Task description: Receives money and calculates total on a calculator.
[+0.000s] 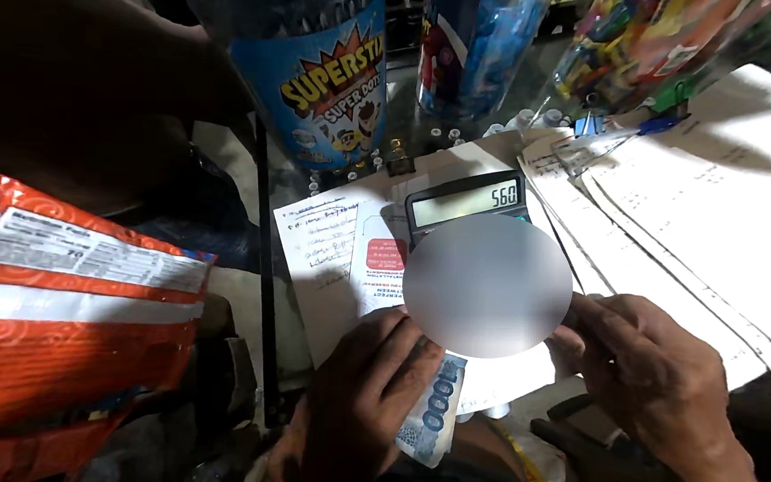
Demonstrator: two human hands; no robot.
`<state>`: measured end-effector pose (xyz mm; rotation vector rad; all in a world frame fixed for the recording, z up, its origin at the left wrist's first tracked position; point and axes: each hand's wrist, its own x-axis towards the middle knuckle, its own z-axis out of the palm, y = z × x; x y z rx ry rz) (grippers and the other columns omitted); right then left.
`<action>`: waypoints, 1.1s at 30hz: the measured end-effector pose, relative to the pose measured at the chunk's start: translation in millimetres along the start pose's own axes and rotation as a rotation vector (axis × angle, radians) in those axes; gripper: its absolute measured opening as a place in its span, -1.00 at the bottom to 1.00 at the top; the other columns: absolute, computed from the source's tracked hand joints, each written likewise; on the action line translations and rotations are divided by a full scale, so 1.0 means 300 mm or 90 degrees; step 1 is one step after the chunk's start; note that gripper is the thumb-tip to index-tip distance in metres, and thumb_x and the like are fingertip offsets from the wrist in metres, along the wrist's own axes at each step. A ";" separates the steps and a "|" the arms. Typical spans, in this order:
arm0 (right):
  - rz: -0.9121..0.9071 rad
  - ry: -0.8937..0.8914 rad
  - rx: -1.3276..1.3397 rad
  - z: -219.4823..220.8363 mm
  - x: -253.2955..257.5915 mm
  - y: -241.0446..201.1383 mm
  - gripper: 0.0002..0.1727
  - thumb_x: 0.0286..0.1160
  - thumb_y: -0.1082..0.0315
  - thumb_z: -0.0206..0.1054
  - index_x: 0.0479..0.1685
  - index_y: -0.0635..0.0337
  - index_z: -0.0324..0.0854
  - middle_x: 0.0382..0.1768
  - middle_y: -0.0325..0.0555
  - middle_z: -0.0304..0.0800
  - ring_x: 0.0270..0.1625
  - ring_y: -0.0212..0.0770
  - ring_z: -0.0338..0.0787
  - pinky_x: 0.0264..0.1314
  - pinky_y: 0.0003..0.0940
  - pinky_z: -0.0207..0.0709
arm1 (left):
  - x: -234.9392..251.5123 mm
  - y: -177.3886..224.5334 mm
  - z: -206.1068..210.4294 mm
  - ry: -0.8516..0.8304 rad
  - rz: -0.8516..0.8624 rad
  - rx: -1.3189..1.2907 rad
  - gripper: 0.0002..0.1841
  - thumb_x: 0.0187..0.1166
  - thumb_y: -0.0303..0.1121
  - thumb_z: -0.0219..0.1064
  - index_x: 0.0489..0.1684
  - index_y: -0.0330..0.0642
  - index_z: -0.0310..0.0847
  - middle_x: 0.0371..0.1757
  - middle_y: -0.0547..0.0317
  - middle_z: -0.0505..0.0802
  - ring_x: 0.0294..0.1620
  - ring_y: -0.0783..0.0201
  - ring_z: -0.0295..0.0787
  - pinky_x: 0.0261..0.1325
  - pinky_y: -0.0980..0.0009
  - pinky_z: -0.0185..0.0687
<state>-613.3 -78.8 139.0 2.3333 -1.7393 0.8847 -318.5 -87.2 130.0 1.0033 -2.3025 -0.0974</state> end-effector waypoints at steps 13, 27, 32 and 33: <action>-0.005 -0.012 -0.005 -0.007 0.003 -0.001 -0.47 0.71 -0.09 0.25 0.10 0.25 0.83 -0.38 0.11 0.74 -0.40 -0.07 0.69 -0.41 -0.26 0.48 | 0.003 -0.004 -0.013 -0.029 0.015 0.000 -0.65 0.70 -0.44 0.14 0.37 -0.06 0.68 0.38 0.01 0.80 0.52 0.04 0.63 0.55 0.22 0.53; 0.002 -0.001 -0.001 0.000 0.000 0.000 -0.46 0.69 -0.10 0.27 0.09 0.24 0.84 -0.38 0.10 0.74 -0.40 -0.09 0.69 -0.41 -0.26 0.46 | 0.004 -0.003 -0.015 -0.045 0.012 0.000 -0.63 0.71 -0.44 0.11 0.39 -0.04 0.67 0.39 0.02 0.79 0.53 0.04 0.62 0.55 0.20 0.52; 0.006 0.001 -0.002 0.001 0.000 -0.001 -0.48 0.69 -0.09 0.28 0.10 0.23 0.85 -0.37 0.11 0.75 -0.38 -0.09 0.70 -0.39 -0.28 0.47 | 0.004 -0.003 -0.009 -0.034 0.011 0.005 -0.64 0.70 -0.43 0.13 0.37 -0.04 0.68 0.38 0.02 0.80 0.52 0.05 0.62 0.54 0.23 0.53; 0.005 0.004 0.000 0.002 0.000 -0.002 -0.48 0.69 -0.08 0.28 0.10 0.23 0.85 -0.38 0.11 0.75 -0.38 -0.09 0.70 -0.39 -0.28 0.47 | 0.004 -0.004 -0.008 -0.031 0.013 0.004 -0.64 0.70 -0.43 0.13 0.38 -0.03 0.68 0.38 0.02 0.80 0.52 0.05 0.63 0.54 0.23 0.53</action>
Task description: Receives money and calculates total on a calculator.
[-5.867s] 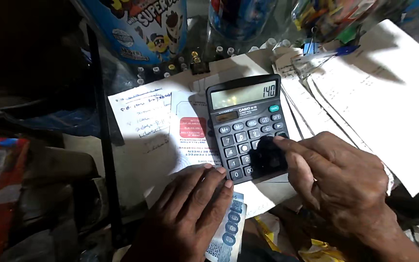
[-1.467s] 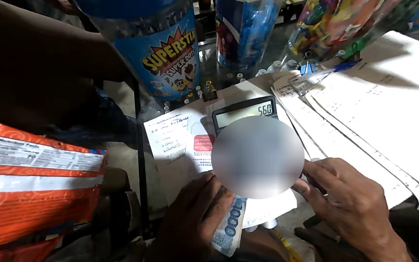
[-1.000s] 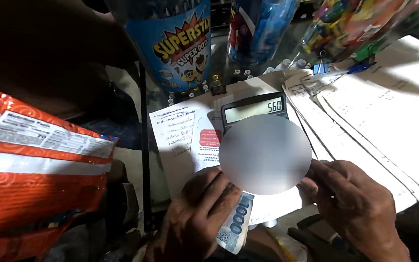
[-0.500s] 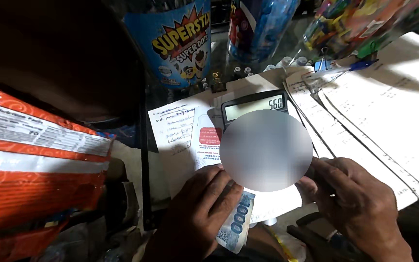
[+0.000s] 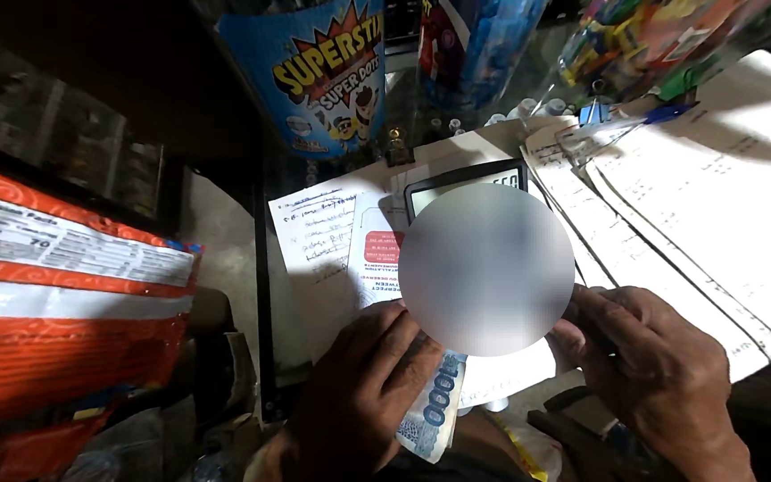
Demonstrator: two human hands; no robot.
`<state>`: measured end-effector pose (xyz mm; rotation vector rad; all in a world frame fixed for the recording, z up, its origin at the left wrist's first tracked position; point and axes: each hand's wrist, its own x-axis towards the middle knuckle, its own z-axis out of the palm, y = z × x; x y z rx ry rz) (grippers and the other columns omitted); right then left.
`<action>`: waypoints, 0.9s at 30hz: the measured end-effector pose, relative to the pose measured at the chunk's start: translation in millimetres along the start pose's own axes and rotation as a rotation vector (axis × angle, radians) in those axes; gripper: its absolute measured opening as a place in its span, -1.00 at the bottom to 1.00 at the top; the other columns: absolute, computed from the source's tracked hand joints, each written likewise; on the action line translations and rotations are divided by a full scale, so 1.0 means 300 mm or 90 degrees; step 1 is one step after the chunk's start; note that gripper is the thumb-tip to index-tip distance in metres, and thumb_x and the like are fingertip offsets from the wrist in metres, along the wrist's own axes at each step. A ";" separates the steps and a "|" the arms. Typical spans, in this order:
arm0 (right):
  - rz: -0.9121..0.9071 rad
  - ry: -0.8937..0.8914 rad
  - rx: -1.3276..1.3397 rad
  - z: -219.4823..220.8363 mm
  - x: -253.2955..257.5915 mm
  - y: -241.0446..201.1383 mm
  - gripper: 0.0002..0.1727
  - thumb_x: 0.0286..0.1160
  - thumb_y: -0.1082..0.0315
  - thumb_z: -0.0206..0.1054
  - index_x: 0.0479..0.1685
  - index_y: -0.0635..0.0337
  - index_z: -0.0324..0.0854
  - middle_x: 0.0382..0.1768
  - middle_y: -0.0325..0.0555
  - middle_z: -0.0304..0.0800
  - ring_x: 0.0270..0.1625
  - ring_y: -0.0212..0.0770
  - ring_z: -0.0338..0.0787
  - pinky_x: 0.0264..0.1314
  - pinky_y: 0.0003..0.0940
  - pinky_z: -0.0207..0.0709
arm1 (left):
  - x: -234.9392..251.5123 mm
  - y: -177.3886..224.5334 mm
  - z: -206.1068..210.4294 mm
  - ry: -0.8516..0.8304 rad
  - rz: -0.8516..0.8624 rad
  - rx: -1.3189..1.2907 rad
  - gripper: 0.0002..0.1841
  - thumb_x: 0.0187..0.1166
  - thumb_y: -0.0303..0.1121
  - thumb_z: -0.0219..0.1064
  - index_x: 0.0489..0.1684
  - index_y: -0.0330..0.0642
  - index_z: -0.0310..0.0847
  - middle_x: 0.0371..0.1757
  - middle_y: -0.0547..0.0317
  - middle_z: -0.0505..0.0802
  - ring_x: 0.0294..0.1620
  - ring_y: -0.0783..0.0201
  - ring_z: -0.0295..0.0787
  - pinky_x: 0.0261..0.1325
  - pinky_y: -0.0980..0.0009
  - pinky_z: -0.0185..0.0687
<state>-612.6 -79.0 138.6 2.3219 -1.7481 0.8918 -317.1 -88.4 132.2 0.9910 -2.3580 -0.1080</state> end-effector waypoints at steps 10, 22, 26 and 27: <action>0.008 0.001 0.002 0.001 0.001 0.000 -0.49 0.69 -0.07 0.28 0.11 0.23 0.85 -0.37 0.10 0.76 -0.37 -0.09 0.71 -0.37 -0.29 0.48 | 0.000 -0.001 0.005 0.015 0.003 0.001 -0.65 0.71 -0.42 0.13 0.36 -0.03 0.69 0.35 0.02 0.81 0.50 0.07 0.65 0.54 0.25 0.53; 0.005 -0.003 0.004 0.000 0.002 0.001 -0.47 0.69 -0.09 0.27 0.11 0.23 0.84 -0.38 0.10 0.76 -0.39 -0.09 0.70 -0.40 -0.28 0.47 | -0.003 -0.006 0.004 0.008 0.017 0.012 -0.64 0.71 -0.42 0.11 0.38 -0.04 0.68 0.36 0.03 0.81 0.51 0.06 0.64 0.54 0.25 0.53; 0.003 -0.013 0.005 -0.004 0.003 0.002 -0.47 0.68 -0.09 0.28 0.13 0.23 0.83 -0.37 0.08 0.75 -0.38 -0.10 0.69 -0.40 -0.28 0.48 | 0.000 -0.004 0.004 0.006 0.013 0.015 -0.65 0.70 -0.40 0.15 0.36 -0.04 0.69 0.35 0.02 0.82 0.50 0.06 0.65 0.52 0.25 0.54; 0.003 -0.011 0.004 -0.003 0.003 0.002 -0.47 0.68 -0.09 0.28 0.12 0.23 0.84 -0.38 0.08 0.74 -0.40 -0.11 0.68 -0.41 -0.28 0.46 | 0.000 -0.004 0.005 0.008 0.013 0.014 -0.65 0.70 -0.40 0.14 0.36 -0.03 0.69 0.34 0.02 0.82 0.50 0.06 0.65 0.52 0.25 0.54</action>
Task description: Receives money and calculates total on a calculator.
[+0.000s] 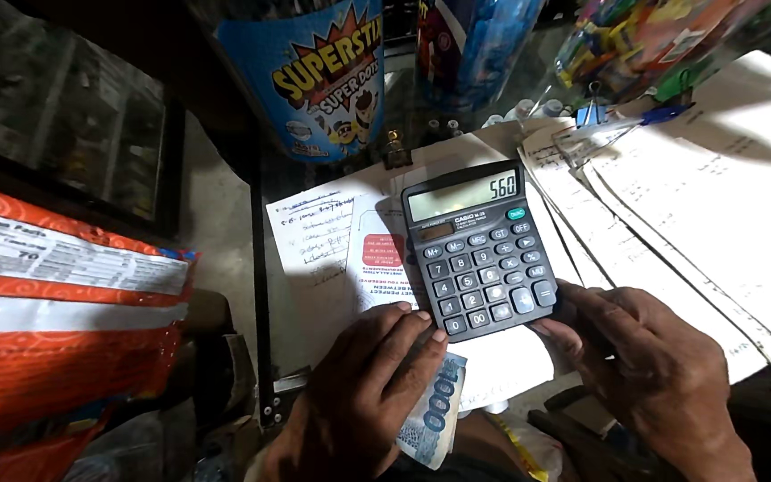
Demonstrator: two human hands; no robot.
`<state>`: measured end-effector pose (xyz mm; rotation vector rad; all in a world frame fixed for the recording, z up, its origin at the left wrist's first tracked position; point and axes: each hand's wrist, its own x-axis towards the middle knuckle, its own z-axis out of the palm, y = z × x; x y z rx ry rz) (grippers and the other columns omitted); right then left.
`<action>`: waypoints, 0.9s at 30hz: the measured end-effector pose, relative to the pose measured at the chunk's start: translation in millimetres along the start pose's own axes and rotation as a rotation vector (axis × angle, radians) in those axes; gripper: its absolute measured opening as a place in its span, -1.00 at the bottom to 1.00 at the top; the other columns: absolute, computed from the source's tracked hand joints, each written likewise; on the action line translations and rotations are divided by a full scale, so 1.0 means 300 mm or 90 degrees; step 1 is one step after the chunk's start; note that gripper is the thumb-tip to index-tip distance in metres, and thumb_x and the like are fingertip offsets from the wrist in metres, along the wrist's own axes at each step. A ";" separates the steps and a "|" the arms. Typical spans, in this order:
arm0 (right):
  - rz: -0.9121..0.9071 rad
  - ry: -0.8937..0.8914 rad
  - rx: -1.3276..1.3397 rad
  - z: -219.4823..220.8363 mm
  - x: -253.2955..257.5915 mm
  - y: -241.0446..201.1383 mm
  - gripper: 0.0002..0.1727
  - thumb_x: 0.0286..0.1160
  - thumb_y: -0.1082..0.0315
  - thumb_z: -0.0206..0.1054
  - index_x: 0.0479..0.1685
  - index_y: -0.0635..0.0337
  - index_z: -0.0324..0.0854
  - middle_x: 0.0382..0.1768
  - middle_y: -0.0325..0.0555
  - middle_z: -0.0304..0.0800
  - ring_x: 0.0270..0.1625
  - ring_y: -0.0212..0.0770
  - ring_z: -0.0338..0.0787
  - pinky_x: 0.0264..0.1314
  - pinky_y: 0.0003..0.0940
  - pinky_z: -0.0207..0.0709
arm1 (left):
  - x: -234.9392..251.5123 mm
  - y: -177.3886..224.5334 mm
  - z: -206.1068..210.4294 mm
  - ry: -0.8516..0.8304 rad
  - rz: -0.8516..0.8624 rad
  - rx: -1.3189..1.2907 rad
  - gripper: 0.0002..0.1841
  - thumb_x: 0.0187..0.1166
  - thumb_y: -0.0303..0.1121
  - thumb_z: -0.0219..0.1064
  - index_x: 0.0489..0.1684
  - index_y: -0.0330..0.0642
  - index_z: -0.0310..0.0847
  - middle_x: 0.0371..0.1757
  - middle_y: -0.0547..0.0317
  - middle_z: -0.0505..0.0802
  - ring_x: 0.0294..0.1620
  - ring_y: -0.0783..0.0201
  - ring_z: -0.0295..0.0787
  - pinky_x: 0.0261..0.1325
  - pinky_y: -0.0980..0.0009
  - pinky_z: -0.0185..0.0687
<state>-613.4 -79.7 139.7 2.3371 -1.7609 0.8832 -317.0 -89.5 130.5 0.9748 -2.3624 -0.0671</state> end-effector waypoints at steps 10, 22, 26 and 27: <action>0.005 0.003 0.000 0.001 -0.001 -0.003 -0.48 0.68 -0.07 0.29 0.09 0.25 0.84 -0.36 0.11 0.76 -0.37 -0.07 0.71 -0.38 -0.24 0.50 | -0.004 -0.001 -0.011 -0.032 0.008 0.009 -0.62 0.70 -0.35 0.11 0.43 0.00 0.62 0.41 0.01 0.78 0.54 0.05 0.61 0.54 0.22 0.50; -0.006 -0.013 0.002 -0.007 0.000 0.005 -0.52 0.69 -0.04 0.29 0.14 0.20 0.83 -0.34 0.07 0.76 -0.35 -0.12 0.72 -0.36 -0.30 0.51 | -0.002 -0.004 -0.007 -0.023 0.012 -0.009 -0.62 0.72 -0.38 0.07 0.40 -0.03 0.65 0.39 -0.02 0.79 0.53 0.02 0.62 0.53 0.21 0.52; -0.005 -0.012 0.015 -0.006 0.000 0.005 -0.53 0.69 -0.03 0.30 0.14 0.21 0.83 -0.35 0.07 0.75 -0.36 -0.14 0.69 -0.36 -0.31 0.49 | -0.003 -0.005 -0.009 -0.022 0.013 -0.010 -0.61 0.71 -0.39 0.06 0.41 -0.04 0.64 0.40 -0.03 0.78 0.53 0.01 0.61 0.52 0.20 0.51; -0.005 -0.011 0.015 -0.005 -0.001 0.005 -0.53 0.68 -0.03 0.31 0.14 0.20 0.84 -0.35 0.06 0.75 -0.37 -0.14 0.69 -0.36 -0.32 0.48 | -0.003 -0.005 -0.009 -0.023 0.012 -0.010 -0.61 0.71 -0.40 0.06 0.41 -0.04 0.64 0.40 -0.03 0.78 0.53 0.02 0.61 0.53 0.21 0.51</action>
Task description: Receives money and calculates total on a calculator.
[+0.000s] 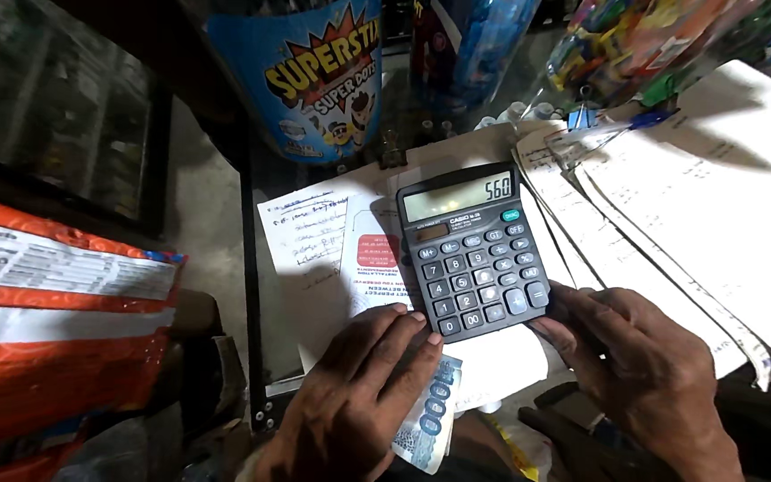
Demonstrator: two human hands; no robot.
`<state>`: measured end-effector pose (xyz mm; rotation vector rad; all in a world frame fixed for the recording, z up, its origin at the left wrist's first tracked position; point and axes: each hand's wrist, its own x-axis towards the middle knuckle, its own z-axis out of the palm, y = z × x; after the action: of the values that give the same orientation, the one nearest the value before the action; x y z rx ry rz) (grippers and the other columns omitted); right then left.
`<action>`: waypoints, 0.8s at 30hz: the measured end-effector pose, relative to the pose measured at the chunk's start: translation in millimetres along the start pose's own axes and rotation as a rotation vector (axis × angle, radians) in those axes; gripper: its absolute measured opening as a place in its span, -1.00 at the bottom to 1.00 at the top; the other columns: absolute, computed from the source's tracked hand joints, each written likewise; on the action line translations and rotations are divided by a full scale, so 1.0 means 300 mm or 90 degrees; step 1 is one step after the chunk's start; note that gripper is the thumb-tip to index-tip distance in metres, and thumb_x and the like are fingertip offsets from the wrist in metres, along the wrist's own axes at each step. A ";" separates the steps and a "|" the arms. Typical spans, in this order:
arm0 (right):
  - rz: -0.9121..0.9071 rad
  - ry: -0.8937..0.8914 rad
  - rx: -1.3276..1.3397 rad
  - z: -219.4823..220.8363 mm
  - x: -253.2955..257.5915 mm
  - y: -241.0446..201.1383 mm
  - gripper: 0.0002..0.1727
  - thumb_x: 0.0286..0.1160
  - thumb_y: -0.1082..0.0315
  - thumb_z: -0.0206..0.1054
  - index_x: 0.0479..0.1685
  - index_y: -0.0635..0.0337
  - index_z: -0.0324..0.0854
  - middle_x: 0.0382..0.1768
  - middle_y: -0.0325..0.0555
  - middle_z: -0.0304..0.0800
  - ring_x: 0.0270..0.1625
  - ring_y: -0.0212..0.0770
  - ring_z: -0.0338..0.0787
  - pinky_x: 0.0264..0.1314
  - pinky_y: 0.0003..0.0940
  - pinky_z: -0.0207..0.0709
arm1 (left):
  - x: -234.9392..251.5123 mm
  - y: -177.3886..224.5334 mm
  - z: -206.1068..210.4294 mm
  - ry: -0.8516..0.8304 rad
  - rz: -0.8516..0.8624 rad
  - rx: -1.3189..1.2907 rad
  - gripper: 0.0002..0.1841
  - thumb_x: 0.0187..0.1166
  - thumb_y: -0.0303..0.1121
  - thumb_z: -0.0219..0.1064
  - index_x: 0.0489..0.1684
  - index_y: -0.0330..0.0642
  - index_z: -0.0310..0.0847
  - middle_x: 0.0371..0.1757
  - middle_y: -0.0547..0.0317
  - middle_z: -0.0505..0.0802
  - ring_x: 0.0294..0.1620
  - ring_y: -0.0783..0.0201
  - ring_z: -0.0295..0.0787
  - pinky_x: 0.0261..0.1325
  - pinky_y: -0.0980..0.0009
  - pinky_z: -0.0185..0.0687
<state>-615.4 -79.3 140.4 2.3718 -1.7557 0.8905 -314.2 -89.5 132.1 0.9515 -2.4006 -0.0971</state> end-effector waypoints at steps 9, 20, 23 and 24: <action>0.001 0.002 -0.002 0.001 0.001 -0.001 -0.53 0.69 -0.02 0.30 0.13 0.21 0.84 -0.36 0.06 0.74 -0.37 -0.14 0.68 -0.37 -0.32 0.47 | 0.002 0.001 -0.001 -0.002 0.001 -0.002 -0.62 0.71 -0.40 0.07 0.40 -0.05 0.65 0.39 -0.03 0.78 0.53 0.02 0.61 0.55 0.19 0.50; 0.009 -0.008 -0.011 -0.001 0.000 -0.004 -0.55 0.68 0.02 0.32 0.13 0.24 0.83 -0.29 0.14 0.80 -0.30 -0.07 0.76 -0.29 -0.26 0.55 | 0.003 0.006 -0.002 0.003 -0.008 -0.002 -0.62 0.70 -0.37 0.09 0.40 -0.05 0.66 0.38 -0.04 0.79 0.50 0.01 0.64 0.52 0.21 0.52; 0.010 0.000 0.016 -0.027 0.001 -0.017 -0.57 0.72 0.08 0.28 0.19 0.28 0.78 -0.30 0.12 0.78 -0.33 -0.16 0.71 -0.30 -0.35 0.53 | 0.004 0.007 0.002 0.011 -0.010 -0.002 -0.62 0.71 -0.39 0.09 0.39 -0.04 0.67 0.38 -0.03 0.80 0.50 0.02 0.64 0.53 0.22 0.52; -0.001 0.009 0.034 -0.038 0.004 -0.027 -0.57 0.77 0.09 0.23 0.19 0.28 0.77 -0.32 0.11 0.76 -0.33 -0.20 0.68 -0.30 -0.39 0.51 | 0.004 0.007 0.001 0.012 -0.009 -0.002 -0.63 0.71 -0.39 0.10 0.39 -0.05 0.68 0.38 -0.03 0.80 0.50 0.02 0.64 0.53 0.22 0.52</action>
<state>-612.6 -73.2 152.6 2.3919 -1.7471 0.9649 -316.2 -88.8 132.9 0.9646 -2.3757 -0.0972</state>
